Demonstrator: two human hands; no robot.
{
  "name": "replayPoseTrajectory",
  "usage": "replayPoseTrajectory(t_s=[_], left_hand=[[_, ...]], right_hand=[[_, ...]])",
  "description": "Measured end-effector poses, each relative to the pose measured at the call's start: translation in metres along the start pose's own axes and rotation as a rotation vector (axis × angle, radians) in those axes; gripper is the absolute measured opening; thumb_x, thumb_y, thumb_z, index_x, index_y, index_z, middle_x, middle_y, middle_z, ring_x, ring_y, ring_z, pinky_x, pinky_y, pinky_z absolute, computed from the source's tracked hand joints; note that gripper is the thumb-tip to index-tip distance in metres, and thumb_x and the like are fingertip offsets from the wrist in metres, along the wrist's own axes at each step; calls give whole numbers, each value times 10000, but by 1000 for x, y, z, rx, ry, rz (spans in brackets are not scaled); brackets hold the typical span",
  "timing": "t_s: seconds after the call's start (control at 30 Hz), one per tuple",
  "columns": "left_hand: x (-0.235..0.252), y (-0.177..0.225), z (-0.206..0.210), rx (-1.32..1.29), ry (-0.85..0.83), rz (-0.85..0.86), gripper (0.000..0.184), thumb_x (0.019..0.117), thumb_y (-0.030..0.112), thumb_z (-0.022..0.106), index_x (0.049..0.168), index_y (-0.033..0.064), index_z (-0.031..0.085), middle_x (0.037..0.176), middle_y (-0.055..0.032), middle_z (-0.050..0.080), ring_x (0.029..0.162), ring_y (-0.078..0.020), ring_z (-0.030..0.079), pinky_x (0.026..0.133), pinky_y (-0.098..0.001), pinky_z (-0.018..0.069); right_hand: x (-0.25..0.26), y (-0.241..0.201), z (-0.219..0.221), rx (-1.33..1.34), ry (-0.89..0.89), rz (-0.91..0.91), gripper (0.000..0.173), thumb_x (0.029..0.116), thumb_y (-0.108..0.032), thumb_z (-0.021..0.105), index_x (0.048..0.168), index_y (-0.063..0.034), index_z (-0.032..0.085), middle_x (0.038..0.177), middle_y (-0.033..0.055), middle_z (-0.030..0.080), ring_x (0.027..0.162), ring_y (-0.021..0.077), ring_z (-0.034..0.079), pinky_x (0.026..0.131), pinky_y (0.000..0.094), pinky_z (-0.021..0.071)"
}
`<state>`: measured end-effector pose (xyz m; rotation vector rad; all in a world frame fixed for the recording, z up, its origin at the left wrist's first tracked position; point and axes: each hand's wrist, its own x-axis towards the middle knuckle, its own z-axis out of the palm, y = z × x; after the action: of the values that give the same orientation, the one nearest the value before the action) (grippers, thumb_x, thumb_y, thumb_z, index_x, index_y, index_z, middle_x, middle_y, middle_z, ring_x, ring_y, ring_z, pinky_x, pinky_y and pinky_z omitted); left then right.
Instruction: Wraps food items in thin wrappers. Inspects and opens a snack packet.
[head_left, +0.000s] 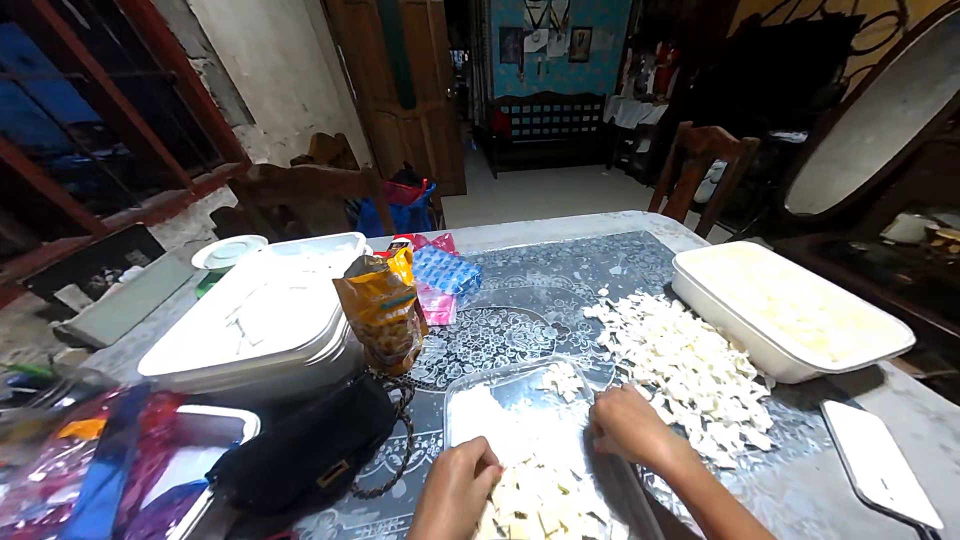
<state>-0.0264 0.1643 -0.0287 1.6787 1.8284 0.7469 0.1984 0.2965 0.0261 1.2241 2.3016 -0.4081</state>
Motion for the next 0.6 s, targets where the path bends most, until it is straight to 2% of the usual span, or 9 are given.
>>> replayPoseTrajectory(t_s=[0.07, 0.13, 0.2, 0.27, 0.3, 0.37, 0.47, 0.53, 0.6], left_hand=[[2, 1, -5, -120, 21, -74, 183, 986, 153, 655, 1024, -18, 711, 888, -139, 724, 828, -257, 710, 819, -465, 570], [3, 0, -5, -265, 114, -89, 185, 1007, 162, 606, 1064, -6, 661, 745, -58, 647, 667, -161, 614, 679, -376, 524], [3, 1, -2, -434, 163, -80, 180, 1018, 152, 554, 1100, 2, 611, 667, 7, 590, 590, -78, 555, 608, -295, 488], [1, 7, 1, -566, 154, -77, 186, 1040, 128, 510, 1140, -21, 560, 710, -15, 635, 633, -78, 615, 649, -291, 529], [-1, 9, 4, -601, 143, -73, 194, 1050, 125, 494, 1156, -29, 547, 751, -45, 678, 674, -100, 667, 685, -311, 564], [-2, 11, 12, -624, 141, -52, 197, 1051, 119, 485, 1155, -40, 537, 738, -42, 648, 663, -99, 647, 684, -314, 558], [-6, 17, 18, -698, 152, -66, 200, 988, 61, 598, 1147, -32, 521, 727, -23, 677, 652, -86, 675, 673, -287, 575], [-7, 20, 17, -733, 157, -93, 317, 918, 8, 687, 1187, -27, 522, 792, -47, 733, 688, -94, 706, 692, -280, 585], [-6, 21, 14, -745, 149, -110, 357, 905, -6, 699, 1244, -34, 590, 838, -64, 750, 718, -99, 718, 719, -283, 596]], right_hand=[[0, 1, -1, 57, -4, -34, 301, 967, -222, 693, 1137, 26, 710, 1226, 258, 656, 1210, 442, 584, 1040, 621, 404], [-1, 1, -1, 265, 87, -123, 289, 972, -211, 698, 1122, 36, 708, 1120, 253, 698, 1108, 434, 646, 976, 636, 455], [-1, -4, 7, 571, 288, -285, 260, 971, -189, 698, 1079, 47, 707, 991, 206, 710, 944, 338, 680, 897, 539, 513], [1, -19, 19, 839, 417, -447, 212, 980, -141, 665, 1078, 39, 721, 978, 137, 724, 870, 190, 679, 838, 381, 549], [2, -28, 26, 915, 436, -508, 203, 983, -118, 648, 1082, 40, 728, 991, 125, 731, 873, 152, 683, 839, 341, 557], [2, -41, 35, 933, 466, -554, 193, 980, -97, 643, 1070, 42, 743, 987, 136, 741, 870, 157, 690, 831, 328, 558], [0, -54, 42, 848, 568, -514, 170, 954, -121, 676, 1013, 20, 751, 956, 145, 733, 869, 199, 686, 815, 341, 547], [5, -54, 46, 864, 632, -558, 144, 918, -102, 710, 974, 22, 759, 1091, 183, 717, 1044, 255, 673, 920, 377, 537], [11, -48, 47, 1005, 608, -614, 138, 928, -64, 684, 1002, 34, 750, 1191, 164, 686, 1090, 184, 657, 934, 315, 543]])
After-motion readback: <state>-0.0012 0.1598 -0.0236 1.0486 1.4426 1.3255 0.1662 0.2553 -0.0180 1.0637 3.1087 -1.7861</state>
